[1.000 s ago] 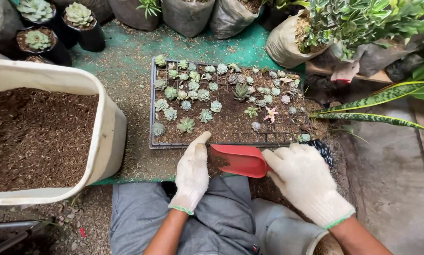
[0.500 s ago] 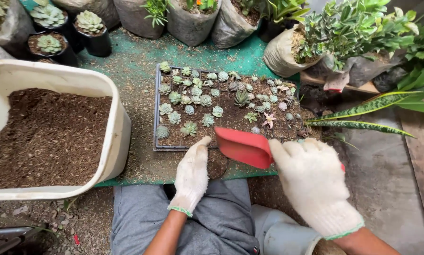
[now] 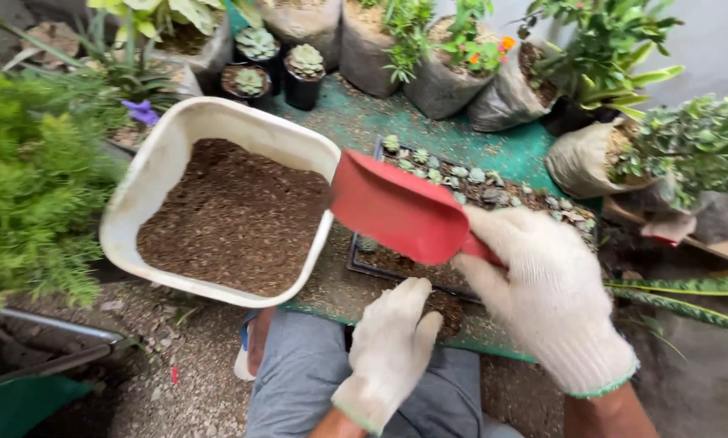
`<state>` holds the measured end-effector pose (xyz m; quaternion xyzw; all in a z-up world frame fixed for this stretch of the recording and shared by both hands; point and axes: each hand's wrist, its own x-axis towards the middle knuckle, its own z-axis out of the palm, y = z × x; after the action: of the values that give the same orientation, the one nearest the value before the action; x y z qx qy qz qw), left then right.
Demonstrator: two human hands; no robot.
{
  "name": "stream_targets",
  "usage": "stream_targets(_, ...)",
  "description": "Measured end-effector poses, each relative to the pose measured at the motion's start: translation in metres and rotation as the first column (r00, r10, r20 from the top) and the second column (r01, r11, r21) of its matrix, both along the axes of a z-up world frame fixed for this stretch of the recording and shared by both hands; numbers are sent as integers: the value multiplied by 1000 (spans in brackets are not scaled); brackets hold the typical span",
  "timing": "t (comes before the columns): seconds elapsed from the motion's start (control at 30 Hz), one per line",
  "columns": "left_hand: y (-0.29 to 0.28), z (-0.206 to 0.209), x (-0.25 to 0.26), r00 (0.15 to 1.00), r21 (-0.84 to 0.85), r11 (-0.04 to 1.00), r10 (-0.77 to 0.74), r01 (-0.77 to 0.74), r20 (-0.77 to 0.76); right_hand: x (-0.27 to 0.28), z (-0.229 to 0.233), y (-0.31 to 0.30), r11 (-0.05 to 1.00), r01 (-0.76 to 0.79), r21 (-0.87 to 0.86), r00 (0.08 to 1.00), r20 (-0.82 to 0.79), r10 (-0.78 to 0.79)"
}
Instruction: The person is potting small succulents into a multi-cell tray. They use a red scoop to transfer soil from a white bucket into the tray cells and then place the succulents into the soil by hand.
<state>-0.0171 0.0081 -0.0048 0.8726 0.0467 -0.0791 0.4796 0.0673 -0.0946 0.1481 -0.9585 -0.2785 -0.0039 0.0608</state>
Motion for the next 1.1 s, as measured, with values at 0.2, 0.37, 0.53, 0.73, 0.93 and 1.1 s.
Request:
stream_targets(0.2, 113, 35, -41, 646, 112, 901, 209, -419, 735, 29, 11, 63, 963, -190, -190, 956, 188, 225)
stream_targets(0.37, 192, 45, 9, 620, 5, 699, 631, -715, 466, 43, -50, 155, 890, -303, -342, 875, 269, 401)
stream_targets(0.53, 196, 47, 21, 515, -50, 626, 683, -778, 518, 28, -61, 199, 665, -470, -580, 846, -80, 527)
stream_targets(0.73, 197, 51, 17, 507, -112, 639, 694, -761, 512, 13, -18, 172, 629, -523, -575, 840, -223, 495)
stream_targets(0.93, 205, 48, 13, 554, -330, 638, 769, -695, 320, 23, 17, 146, 911, -328, -251, 840, -519, 159)
stream_targets(1.1, 199, 52, 11, 611, -413, 700, 713, -583, 345, 25, 14, 120, 993, -103, -54, 758, -651, 43)
